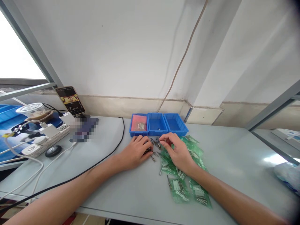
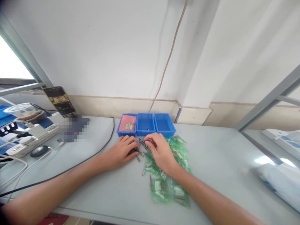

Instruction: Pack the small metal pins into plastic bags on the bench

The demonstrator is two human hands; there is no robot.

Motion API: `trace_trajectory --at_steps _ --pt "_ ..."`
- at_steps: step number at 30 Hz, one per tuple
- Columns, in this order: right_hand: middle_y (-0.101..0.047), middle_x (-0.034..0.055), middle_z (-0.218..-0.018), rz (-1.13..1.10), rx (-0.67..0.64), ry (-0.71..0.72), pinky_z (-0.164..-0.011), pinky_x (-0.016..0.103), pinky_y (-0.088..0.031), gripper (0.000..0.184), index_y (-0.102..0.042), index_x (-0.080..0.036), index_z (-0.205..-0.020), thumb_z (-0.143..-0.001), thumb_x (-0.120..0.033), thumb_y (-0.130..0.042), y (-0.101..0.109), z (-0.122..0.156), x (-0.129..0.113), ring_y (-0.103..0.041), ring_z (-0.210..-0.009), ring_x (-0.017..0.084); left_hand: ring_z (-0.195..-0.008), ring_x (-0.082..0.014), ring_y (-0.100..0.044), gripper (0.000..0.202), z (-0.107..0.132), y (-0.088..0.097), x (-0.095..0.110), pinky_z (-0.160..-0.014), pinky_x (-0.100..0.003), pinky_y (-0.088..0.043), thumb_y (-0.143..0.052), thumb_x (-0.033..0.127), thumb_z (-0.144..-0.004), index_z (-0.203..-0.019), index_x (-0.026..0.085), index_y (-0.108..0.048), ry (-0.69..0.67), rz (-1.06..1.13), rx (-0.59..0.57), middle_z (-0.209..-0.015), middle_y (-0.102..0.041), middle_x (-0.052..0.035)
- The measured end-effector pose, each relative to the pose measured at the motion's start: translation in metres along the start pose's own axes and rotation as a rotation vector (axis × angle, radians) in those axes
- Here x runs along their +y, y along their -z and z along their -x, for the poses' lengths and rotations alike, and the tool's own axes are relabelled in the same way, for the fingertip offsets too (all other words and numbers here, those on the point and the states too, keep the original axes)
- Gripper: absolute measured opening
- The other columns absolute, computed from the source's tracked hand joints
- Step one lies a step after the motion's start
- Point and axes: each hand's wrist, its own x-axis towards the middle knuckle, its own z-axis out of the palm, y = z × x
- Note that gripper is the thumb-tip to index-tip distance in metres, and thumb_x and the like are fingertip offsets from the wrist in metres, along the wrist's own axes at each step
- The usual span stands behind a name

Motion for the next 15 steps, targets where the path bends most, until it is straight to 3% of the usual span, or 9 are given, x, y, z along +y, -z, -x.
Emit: trace_trajectory --at_steps 8,15 --pt "-0.072 0.0026 -0.096 -0.113 -0.052 -0.047 -0.081 0.034 -0.051 0.02 -0.067 -0.026 -0.105 -0.109 -0.035 -0.05 -0.0019 0.0004 0.0014 -0.065 -0.086 0.021 -0.104 -0.0239 -0.054 0.013 -0.0002 0.002 0.0013 -0.095 -0.04 -0.042 -0.054 0.035 -0.11 -0.113 0.023 -0.06 0.016 0.014 -0.014 -0.115 -0.062 -0.0053" --pt "-0.059 -0.0018 -0.077 -0.152 -0.067 -0.09 -0.071 0.031 -0.048 0.031 -0.065 -0.025 -0.111 -0.114 -0.041 -0.038 -0.0033 0.0024 0.0038 -0.058 -0.071 0.018 -0.103 -0.0241 -0.052 0.014 0.0001 0.0016 0.0018 -0.094 -0.04 -0.042 -0.054 0.034 -0.11 -0.114 0.023 -0.06 0.021 0.014 -0.016 -0.116 -0.061 -0.0054"
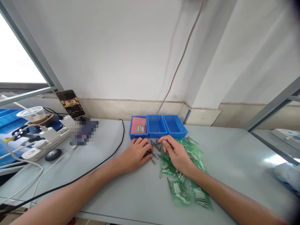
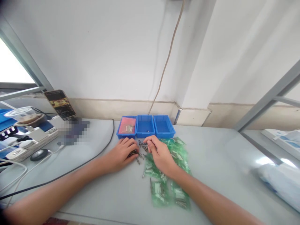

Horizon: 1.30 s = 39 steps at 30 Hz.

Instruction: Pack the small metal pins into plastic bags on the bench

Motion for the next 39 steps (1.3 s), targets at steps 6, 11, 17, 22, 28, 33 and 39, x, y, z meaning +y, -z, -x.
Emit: trace_trajectory --at_steps 6,11,17,22,28,33,39 --pt "-0.069 0.0052 -0.103 0.029 0.061 0.059 -0.087 0.036 -0.051 0.027 -0.065 -0.026 -0.113 -0.113 -0.038 -0.041 0.0004 -0.002 -0.0025 -0.065 -0.094 0.023 -0.1 -0.0241 -0.052 0.012 -0.0004 0.0011 0.0011 -0.091 -0.039 -0.042 -0.055 0.033 -0.11 -0.113 0.023 -0.06 0.004 -0.007 0.004 -0.115 -0.061 -0.0057" --pt "-0.072 0.0068 -0.115 0.091 0.075 0.102 -0.095 0.04 -0.051 0.017 -0.065 -0.026 -0.116 -0.109 -0.032 -0.049 -0.0009 -0.0038 0.0036 -0.065 -0.103 0.025 -0.101 -0.0242 -0.052 0.013 -0.0002 0.0016 0.0009 -0.092 -0.039 -0.042 -0.054 0.034 -0.11 -0.112 0.023 -0.06 -0.006 -0.012 0.013 -0.114 -0.06 -0.006" --pt "-0.071 0.0068 -0.109 0.113 0.062 0.111 -0.088 0.04 -0.053 0.014 -0.067 -0.026 -0.112 -0.107 -0.029 -0.055 -0.0011 -0.0046 0.0041 -0.065 -0.092 0.025 -0.101 -0.0243 -0.052 0.014 0.0 0.0002 0.0002 -0.091 -0.04 -0.042 -0.053 0.035 -0.11 -0.113 0.023 -0.06 -0.006 -0.006 0.017 -0.114 -0.061 -0.006" --pt "-0.07 0.007 -0.113 0.068 0.052 0.122 -0.096 0.039 -0.051 0.025 -0.069 -0.027 -0.114 -0.111 -0.031 -0.044 0.0008 -0.0049 0.0005 -0.066 -0.105 0.025 -0.101 -0.0241 -0.052 0.014 0.0001 -0.0011 -0.0005 -0.092 -0.04 -0.042 -0.054 0.035 -0.11 -0.114 0.023 -0.06 -0.001 -0.012 0.013 -0.115 -0.061 -0.0057" --pt "-0.065 0.004 -0.093 -0.008 0.06 0.016 -0.077 0.035 -0.053 0.033 -0.068 -0.027 -0.116 -0.113 -0.042 -0.038 0.0002 -0.0031 0.0036 -0.062 -0.082 0.022 -0.101 -0.0242 -0.052 0.013 -0.0001 -0.0008 -0.0009 -0.091 -0.039 -0.042 -0.054 0.035 -0.11 -0.113 0.023 -0.06 -0.008 -0.011 0.014 -0.115 -0.061 -0.0057" --pt "-0.056 -0.0004 -0.077 -0.063 0.055 -0.049 -0.062 0.032 -0.047 0.038 -0.067 -0.028 -0.117 -0.113 -0.05 -0.036 -0.0002 -0.0014 0.0035 -0.053 -0.066 0.02 -0.101 -0.0243 -0.052 0.013 0.0001 -0.0018 -0.002 -0.092 -0.04 -0.042 -0.054 0.034 -0.11 -0.113 0.024 -0.06 -0.006 -0.005 0.016 -0.116 -0.061 -0.0055" --pt "-0.068 0.0072 -0.11 0.021 0.09 0.058 -0.087 0.038 -0.053 0.032 -0.069 -0.028 -0.124 -0.113 -0.04 -0.041 0.0006 -0.0048 0.0042 -0.065 -0.098 0.024 -0.101 -0.0241 -0.052 0.012 -0.0002 -0.0005 -0.0008 -0.092 -0.04 -0.042 -0.055 0.033 -0.11 -0.113 0.024 -0.06 0.0 0.006 0.007 -0.115 -0.061 -0.0048"
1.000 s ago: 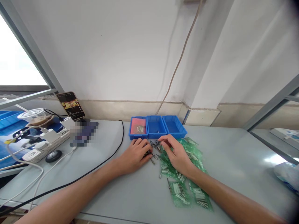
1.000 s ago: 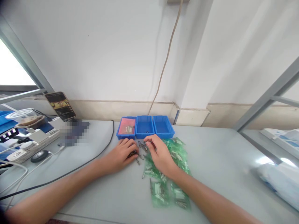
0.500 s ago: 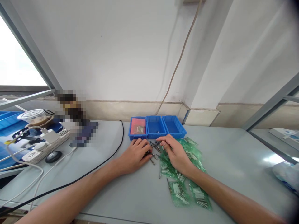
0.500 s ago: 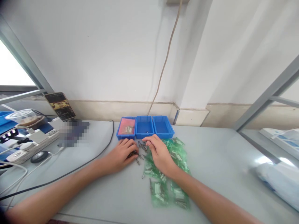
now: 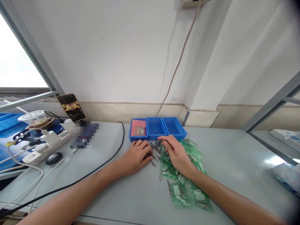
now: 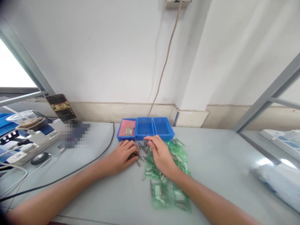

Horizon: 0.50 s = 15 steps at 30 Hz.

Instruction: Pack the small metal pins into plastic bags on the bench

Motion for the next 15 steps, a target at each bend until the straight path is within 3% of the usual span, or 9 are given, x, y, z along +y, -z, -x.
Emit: trace_trajectory --at_steps 4,11,15 --pt "-0.067 0.0086 -0.116 0.043 0.021 0.065 -0.098 0.042 -0.051 0.03 -0.07 -0.027 -0.119 -0.113 -0.034 -0.041 0.0003 -0.0016 -0.0007 -0.064 -0.108 0.026 -0.102 -0.0242 -0.052 0.012 -0.0003 0.0001 0.0002 -0.093 -0.04 -0.042 -0.054 0.034 -0.11 -0.113 0.023 -0.06 0.004 0.001 -0.001 -0.116 -0.061 -0.0049" --pt "-0.072 0.0046 -0.107 -0.025 -0.007 -0.053 -0.086 0.035 -0.053 0.019 -0.063 -0.025 -0.115 -0.11 -0.039 -0.05 -0.0012 0.0012 -0.0042 -0.065 -0.093 0.022 -0.101 -0.0243 -0.052 0.013 -0.0002 0.0 0.0001 -0.093 -0.04 -0.042 -0.054 0.034 -0.11 -0.114 0.023 -0.06 -0.004 -0.009 0.006 -0.115 -0.061 -0.0058" --pt "-0.07 0.004 -0.107 -0.016 -0.016 -0.018 -0.083 0.034 -0.052 0.014 -0.065 -0.026 -0.108 -0.107 -0.037 -0.057 -0.0009 0.002 -0.0059 -0.065 -0.094 0.022 -0.102 -0.0241 -0.052 0.012 -0.0004 0.0012 0.0007 -0.093 -0.04 -0.043 -0.054 0.033 -0.11 -0.114 0.023 -0.06 -0.003 -0.004 0.005 -0.115 -0.061 -0.0058"
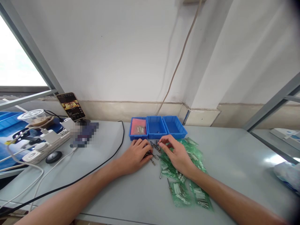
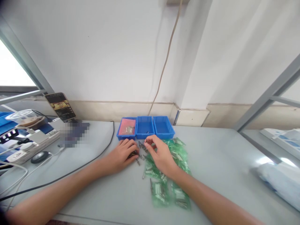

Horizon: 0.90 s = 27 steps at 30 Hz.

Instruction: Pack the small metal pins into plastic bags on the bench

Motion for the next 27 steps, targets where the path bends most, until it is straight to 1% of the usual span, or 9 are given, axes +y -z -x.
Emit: trace_trajectory --at_steps 3,7,14,17,20,23,27 --pt "-0.067 0.0041 -0.102 0.026 -0.001 0.03 -0.078 0.033 -0.05 0.011 -0.067 -0.025 -0.103 -0.104 -0.035 -0.062 0.0004 0.0002 -0.0004 -0.063 -0.09 0.021 -0.103 -0.0241 -0.053 0.013 0.0 0.0007 0.0001 -0.095 -0.04 -0.043 -0.054 0.033 -0.11 -0.113 0.023 -0.06 -0.001 0.005 -0.01 -0.115 -0.061 -0.0055" --pt "-0.067 0.0008 -0.091 -0.01 -0.007 -0.019 -0.075 0.032 -0.048 0.008 -0.065 -0.026 -0.1 -0.103 -0.033 -0.063 0.0002 0.001 -0.0017 -0.061 -0.084 0.02 -0.105 -0.0244 -0.053 0.013 0.0008 0.0012 -0.0002 -0.096 -0.04 -0.043 -0.053 0.034 -0.11 -0.114 0.023 -0.059 -0.003 0.007 -0.018 -0.116 -0.061 -0.0055" --pt "-0.072 0.0007 -0.092 -0.078 -0.046 -0.062 -0.075 0.031 -0.05 0.009 -0.067 -0.025 -0.096 -0.101 -0.032 -0.065 -0.0004 0.0013 -0.002 -0.066 -0.085 0.02 -0.105 -0.0245 -0.053 0.013 0.0011 -0.001 -0.0012 -0.096 -0.041 -0.042 -0.053 0.034 -0.111 -0.114 0.023 -0.06 -0.007 0.009 -0.007 -0.115 -0.061 -0.0056" --pt "-0.073 0.0016 -0.094 -0.077 -0.054 -0.06 -0.077 0.032 -0.049 0.013 -0.068 -0.024 -0.094 -0.102 -0.034 -0.064 -0.0004 0.0007 -0.0015 -0.066 -0.089 0.021 -0.105 -0.0242 -0.053 0.013 0.0009 -0.002 -0.0017 -0.096 -0.04 -0.042 -0.053 0.034 -0.111 -0.115 0.023 -0.06 -0.012 0.006 -0.001 -0.116 -0.061 -0.0055" --pt "-0.071 0.0005 -0.088 -0.061 -0.069 -0.058 -0.075 0.031 -0.046 0.021 -0.067 -0.023 -0.086 -0.102 -0.036 -0.064 -0.0003 0.0009 -0.0019 -0.062 -0.084 0.02 -0.105 -0.0241 -0.053 0.013 0.0007 -0.002 -0.0017 -0.095 -0.04 -0.042 -0.053 0.033 -0.11 -0.115 0.023 -0.06 -0.013 0.003 0.001 -0.116 -0.061 -0.0054" --pt "-0.065 -0.0015 -0.078 -0.055 -0.082 -0.095 -0.068 0.03 -0.042 0.032 -0.061 -0.023 -0.079 -0.103 -0.042 -0.064 -0.0003 0.0017 -0.0026 -0.056 -0.076 0.018 -0.104 -0.0241 -0.054 0.012 0.0004 -0.0014 -0.0013 -0.094 -0.04 -0.042 -0.054 0.033 -0.11 -0.114 0.023 -0.06 -0.012 -0.004 -0.001 -0.115 -0.061 -0.0057" --pt "-0.055 -0.003 -0.069 -0.044 -0.084 -0.139 -0.064 0.03 -0.037 0.044 -0.056 -0.022 -0.074 -0.108 -0.049 -0.052 0.0002 0.0016 -0.0024 -0.048 -0.066 0.016 -0.103 -0.0242 -0.053 0.013 0.0002 -0.0012 -0.001 -0.094 -0.04 -0.042 -0.054 0.033 -0.11 -0.113 0.023 -0.06 -0.005 -0.008 -0.002 -0.115 -0.062 -0.0057"
